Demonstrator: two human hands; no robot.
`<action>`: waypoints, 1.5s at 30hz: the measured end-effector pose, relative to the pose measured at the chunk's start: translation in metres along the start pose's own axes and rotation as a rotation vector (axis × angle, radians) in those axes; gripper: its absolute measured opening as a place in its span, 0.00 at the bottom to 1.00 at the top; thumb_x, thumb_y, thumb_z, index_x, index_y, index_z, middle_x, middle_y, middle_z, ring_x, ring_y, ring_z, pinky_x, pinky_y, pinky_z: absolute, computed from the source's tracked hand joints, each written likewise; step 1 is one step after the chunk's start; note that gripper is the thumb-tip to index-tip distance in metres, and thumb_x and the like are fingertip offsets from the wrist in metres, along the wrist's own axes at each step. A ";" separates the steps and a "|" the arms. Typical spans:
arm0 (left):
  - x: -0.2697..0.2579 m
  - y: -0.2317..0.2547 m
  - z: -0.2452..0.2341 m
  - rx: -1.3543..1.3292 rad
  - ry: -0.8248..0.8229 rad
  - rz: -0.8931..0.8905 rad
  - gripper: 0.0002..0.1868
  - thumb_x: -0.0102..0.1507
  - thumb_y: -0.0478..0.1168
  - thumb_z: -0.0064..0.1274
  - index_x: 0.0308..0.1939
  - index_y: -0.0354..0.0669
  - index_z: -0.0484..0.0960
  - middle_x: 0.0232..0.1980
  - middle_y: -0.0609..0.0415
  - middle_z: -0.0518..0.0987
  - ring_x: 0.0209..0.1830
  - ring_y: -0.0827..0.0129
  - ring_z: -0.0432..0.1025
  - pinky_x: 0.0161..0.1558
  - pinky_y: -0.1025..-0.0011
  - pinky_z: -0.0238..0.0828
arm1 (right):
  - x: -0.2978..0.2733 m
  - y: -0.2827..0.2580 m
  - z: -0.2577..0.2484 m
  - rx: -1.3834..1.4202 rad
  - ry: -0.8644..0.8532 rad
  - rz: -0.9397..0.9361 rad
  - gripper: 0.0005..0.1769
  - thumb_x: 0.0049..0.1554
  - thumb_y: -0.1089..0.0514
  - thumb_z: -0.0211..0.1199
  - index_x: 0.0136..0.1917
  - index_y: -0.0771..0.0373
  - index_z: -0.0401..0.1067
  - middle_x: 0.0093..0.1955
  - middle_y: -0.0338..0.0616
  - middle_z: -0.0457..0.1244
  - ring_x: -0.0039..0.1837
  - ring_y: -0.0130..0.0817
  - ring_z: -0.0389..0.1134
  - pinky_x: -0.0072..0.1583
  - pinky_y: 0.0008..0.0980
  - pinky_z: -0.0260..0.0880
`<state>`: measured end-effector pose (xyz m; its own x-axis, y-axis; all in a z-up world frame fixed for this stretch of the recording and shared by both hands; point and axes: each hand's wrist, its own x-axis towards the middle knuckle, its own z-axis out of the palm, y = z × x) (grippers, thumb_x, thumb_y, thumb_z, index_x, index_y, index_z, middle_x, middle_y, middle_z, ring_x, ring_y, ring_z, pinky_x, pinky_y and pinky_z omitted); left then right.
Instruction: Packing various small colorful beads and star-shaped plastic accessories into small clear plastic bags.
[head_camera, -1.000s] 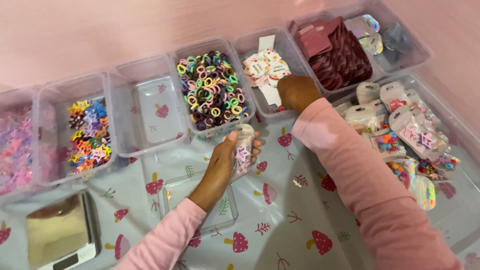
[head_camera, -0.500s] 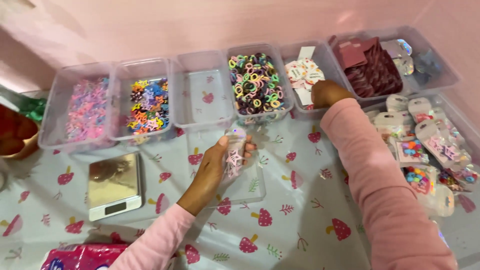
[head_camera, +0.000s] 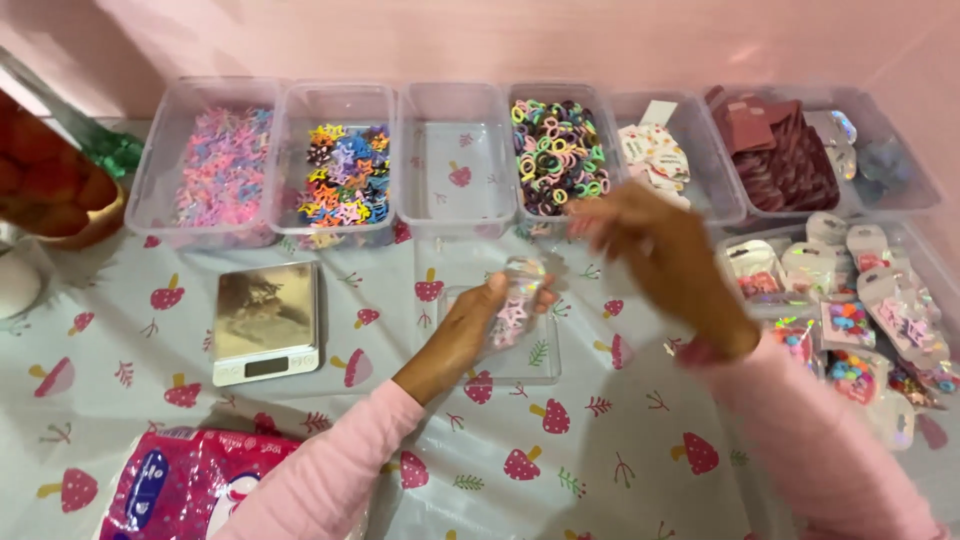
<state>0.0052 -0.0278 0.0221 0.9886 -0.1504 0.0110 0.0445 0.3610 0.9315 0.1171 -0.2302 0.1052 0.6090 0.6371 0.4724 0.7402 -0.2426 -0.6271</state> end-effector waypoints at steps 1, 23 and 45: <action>-0.001 -0.002 -0.001 -0.003 0.009 0.009 0.38 0.73 0.60 0.27 0.62 0.28 0.75 0.56 0.35 0.79 0.58 0.55 0.74 0.62 0.58 0.71 | -0.006 0.003 0.013 0.000 -0.009 -0.009 0.17 0.61 0.73 0.50 0.57 0.66 0.77 0.40 0.54 0.67 0.38 0.45 0.70 0.49 0.43 0.70; 0.012 -0.026 -0.014 0.051 -0.038 0.004 0.34 0.74 0.59 0.28 0.54 0.34 0.83 0.54 0.44 0.82 0.55 0.64 0.74 0.66 0.59 0.68 | -0.042 0.027 0.066 0.080 0.059 -0.154 0.15 0.62 0.68 0.57 0.58 0.58 0.78 0.58 0.44 0.65 0.53 0.36 0.68 0.52 0.34 0.70; 0.012 -0.034 -0.022 0.073 -0.061 0.035 0.31 0.76 0.55 0.32 0.51 0.34 0.85 0.50 0.49 0.83 0.54 0.70 0.71 0.67 0.59 0.64 | -0.044 0.036 0.071 0.202 -0.135 0.023 0.09 0.51 0.60 0.74 0.46 0.59 0.79 0.68 0.48 0.64 0.66 0.45 0.68 0.64 0.44 0.66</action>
<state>0.0192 -0.0218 -0.0172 0.9786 -0.1954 0.0642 -0.0028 0.2997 0.9540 0.0969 -0.2155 0.0179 0.5716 0.7284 0.3778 0.6461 -0.1157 -0.7544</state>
